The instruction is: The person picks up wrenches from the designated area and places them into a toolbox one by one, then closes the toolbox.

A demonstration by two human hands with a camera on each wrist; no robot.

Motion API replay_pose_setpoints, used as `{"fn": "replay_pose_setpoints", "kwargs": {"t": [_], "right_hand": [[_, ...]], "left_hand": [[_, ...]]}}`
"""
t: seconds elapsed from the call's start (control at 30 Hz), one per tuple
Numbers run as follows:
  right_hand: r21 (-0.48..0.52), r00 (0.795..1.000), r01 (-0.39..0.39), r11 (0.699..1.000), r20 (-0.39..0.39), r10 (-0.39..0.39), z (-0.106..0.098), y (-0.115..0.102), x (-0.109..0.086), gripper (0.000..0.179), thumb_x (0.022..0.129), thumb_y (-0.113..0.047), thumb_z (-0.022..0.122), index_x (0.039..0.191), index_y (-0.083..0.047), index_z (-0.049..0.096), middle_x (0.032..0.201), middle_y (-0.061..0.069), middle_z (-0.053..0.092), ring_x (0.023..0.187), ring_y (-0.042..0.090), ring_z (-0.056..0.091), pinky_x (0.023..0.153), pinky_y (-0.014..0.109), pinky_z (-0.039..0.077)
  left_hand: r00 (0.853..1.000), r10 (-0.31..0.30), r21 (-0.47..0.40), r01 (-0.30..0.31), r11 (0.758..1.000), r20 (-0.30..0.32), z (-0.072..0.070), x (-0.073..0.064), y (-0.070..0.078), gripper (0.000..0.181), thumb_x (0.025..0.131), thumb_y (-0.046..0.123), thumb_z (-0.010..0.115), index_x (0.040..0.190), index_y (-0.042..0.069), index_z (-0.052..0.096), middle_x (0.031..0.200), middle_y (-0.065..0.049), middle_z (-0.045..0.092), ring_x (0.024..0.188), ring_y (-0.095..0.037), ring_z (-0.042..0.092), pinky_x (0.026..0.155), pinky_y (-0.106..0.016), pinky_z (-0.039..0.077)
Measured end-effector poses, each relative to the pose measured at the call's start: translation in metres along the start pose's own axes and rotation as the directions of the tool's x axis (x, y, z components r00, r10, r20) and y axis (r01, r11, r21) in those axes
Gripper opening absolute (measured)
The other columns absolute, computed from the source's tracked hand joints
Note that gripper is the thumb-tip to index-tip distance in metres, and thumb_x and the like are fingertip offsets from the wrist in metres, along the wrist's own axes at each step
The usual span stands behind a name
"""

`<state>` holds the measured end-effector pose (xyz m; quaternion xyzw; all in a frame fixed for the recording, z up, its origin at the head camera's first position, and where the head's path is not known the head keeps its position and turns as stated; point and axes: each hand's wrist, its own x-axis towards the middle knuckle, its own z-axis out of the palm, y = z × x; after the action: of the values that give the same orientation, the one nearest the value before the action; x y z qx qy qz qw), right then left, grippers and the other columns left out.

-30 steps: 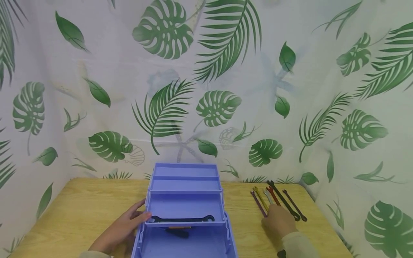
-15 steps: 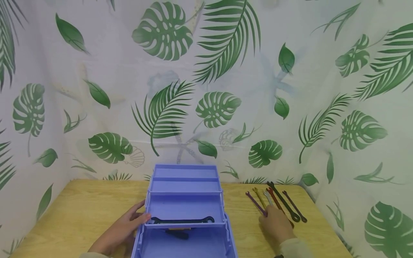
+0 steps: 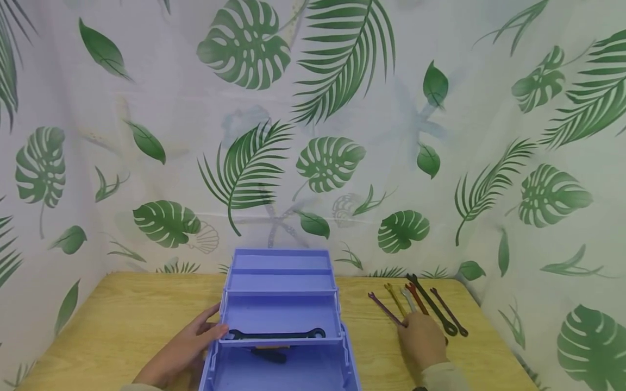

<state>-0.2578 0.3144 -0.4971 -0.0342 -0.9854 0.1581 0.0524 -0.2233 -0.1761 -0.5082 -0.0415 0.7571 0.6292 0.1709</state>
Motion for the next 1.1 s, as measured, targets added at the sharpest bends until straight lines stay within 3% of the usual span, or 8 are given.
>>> {"fn": "replay_pose_setpoints", "kwargs": {"t": [0.17,0.33,0.5,0.77,0.93,1.1], "right_hand": [[-0.049,1.000,0.004,0.999,0.027,-0.003,0.000,-0.004,0.000,0.026,0.092,-0.014,0.072,0.067,-0.008,0.072,0.065,0.002,0.066,0.057,0.018,0.059,0.049,0.040,0.049],[-0.101,0.998,0.060,0.993,0.012,-0.059,0.001,-0.011,0.000,0.033,0.089,-0.010,0.072,0.059,-0.009,0.058,0.057,0.001,0.059,0.053,0.019,0.057,0.048,0.041,0.050],[-0.111,0.997,0.069,0.991,-0.018,-0.071,0.001,-0.014,0.000,0.033,0.087,-0.007,0.075,0.058,-0.008,0.058,0.055,0.003,0.059,0.051,0.020,0.058,0.048,0.043,0.051],[-0.195,0.996,0.080,0.978,-0.028,-0.087,0.003,-0.022,-0.002,0.018,0.086,-0.001,0.072,0.070,-0.003,0.065,0.066,0.009,0.065,0.063,0.028,0.066,0.057,0.047,0.057],[-0.143,0.998,0.057,0.988,0.003,-0.058,-0.001,-0.020,-0.003,0.024,0.086,-0.004,0.071,0.065,-0.006,0.060,0.061,0.004,0.059,0.056,0.021,0.058,0.050,0.041,0.051],[-0.075,0.998,0.043,0.996,0.041,-0.040,-0.004,-0.013,-0.003,0.042,0.087,-0.006,0.069,0.054,-0.015,0.044,0.052,-0.003,0.045,0.050,0.015,0.043,0.045,0.032,0.037]], "left_hand": [[1.000,0.009,-0.013,-0.009,1.000,0.016,-0.001,0.000,-0.001,0.084,0.100,0.050,0.063,0.164,0.012,0.023,0.146,-0.033,0.048,0.121,-0.048,0.060,0.082,-0.065,0.058],[1.000,0.019,-0.011,-0.019,1.000,0.022,-0.002,-0.001,-0.001,0.085,0.101,0.050,0.062,0.165,0.013,0.022,0.149,-0.035,0.044,0.122,-0.049,0.059,0.082,-0.063,0.058],[0.999,0.030,-0.012,-0.030,0.999,0.039,-0.003,-0.002,-0.001,0.085,0.101,0.049,0.062,0.165,0.012,0.020,0.151,-0.037,0.041,0.124,-0.051,0.058,0.083,-0.062,0.058],[0.996,0.052,-0.036,-0.050,0.998,0.074,-0.003,-0.002,-0.002,0.084,0.103,0.047,0.060,0.166,0.011,0.017,0.150,-0.038,0.040,0.124,-0.050,0.059,0.083,-0.063,0.058],[0.996,0.051,-0.034,-0.048,0.998,0.067,-0.004,-0.002,-0.001,0.085,0.102,0.048,0.060,0.165,0.011,0.017,0.149,-0.038,0.042,0.122,-0.049,0.059,0.083,-0.063,0.058],[0.997,0.047,-0.032,-0.045,0.998,0.058,-0.003,-0.002,0.000,0.084,0.102,0.048,0.060,0.165,0.011,0.018,0.150,-0.038,0.041,0.123,-0.050,0.059,0.083,-0.063,0.058]]}}
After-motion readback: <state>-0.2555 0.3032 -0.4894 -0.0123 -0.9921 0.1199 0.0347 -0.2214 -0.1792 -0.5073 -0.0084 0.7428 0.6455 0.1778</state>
